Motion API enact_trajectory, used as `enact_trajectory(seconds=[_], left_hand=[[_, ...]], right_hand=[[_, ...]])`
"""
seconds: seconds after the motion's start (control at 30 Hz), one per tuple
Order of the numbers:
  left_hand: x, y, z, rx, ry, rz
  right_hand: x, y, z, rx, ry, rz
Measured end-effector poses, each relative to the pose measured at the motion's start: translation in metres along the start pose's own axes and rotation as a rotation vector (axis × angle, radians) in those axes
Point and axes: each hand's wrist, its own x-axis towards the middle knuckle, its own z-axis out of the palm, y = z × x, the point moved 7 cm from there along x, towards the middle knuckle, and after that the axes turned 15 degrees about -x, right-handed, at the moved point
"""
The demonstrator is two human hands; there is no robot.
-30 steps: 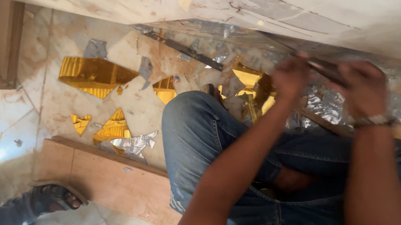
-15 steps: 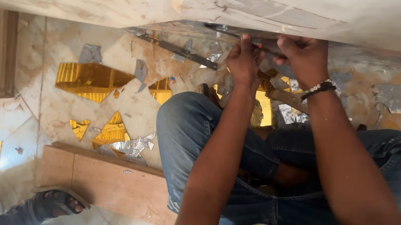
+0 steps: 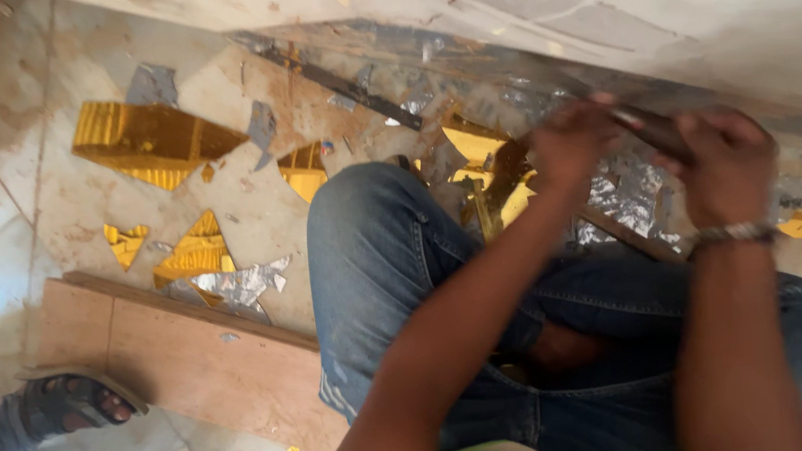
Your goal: The person removes gold decorative material from a wall surface using a handheld scraper and their fingers, picking away loose fragments.
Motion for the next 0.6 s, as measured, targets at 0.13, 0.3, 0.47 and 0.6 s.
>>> enact_trajectory(seconds=[0.13, 0.3, 0.47, 0.6], left_hand=[[0.027, -0.023, -0.072, -1.071, 0.212, -0.346], [0.003, -0.022, -0.029, -0.994, 0.115, -0.372], [-0.049, -0.02, 0.038, -0.787, -0.077, -0.448], [-0.028, -0.012, 0.013, -0.916, -0.049, -0.43]], right_hand=[[0.027, -0.043, 0.095, 0.0, -0.014, 0.026], [0.016, -0.017, 0.056, -0.043, 0.017, 0.083], [-0.04, 0.023, -0.032, 0.195, 0.058, 0.068], [-0.008, 0.024, -0.011, 0.194, 0.125, 0.037]])
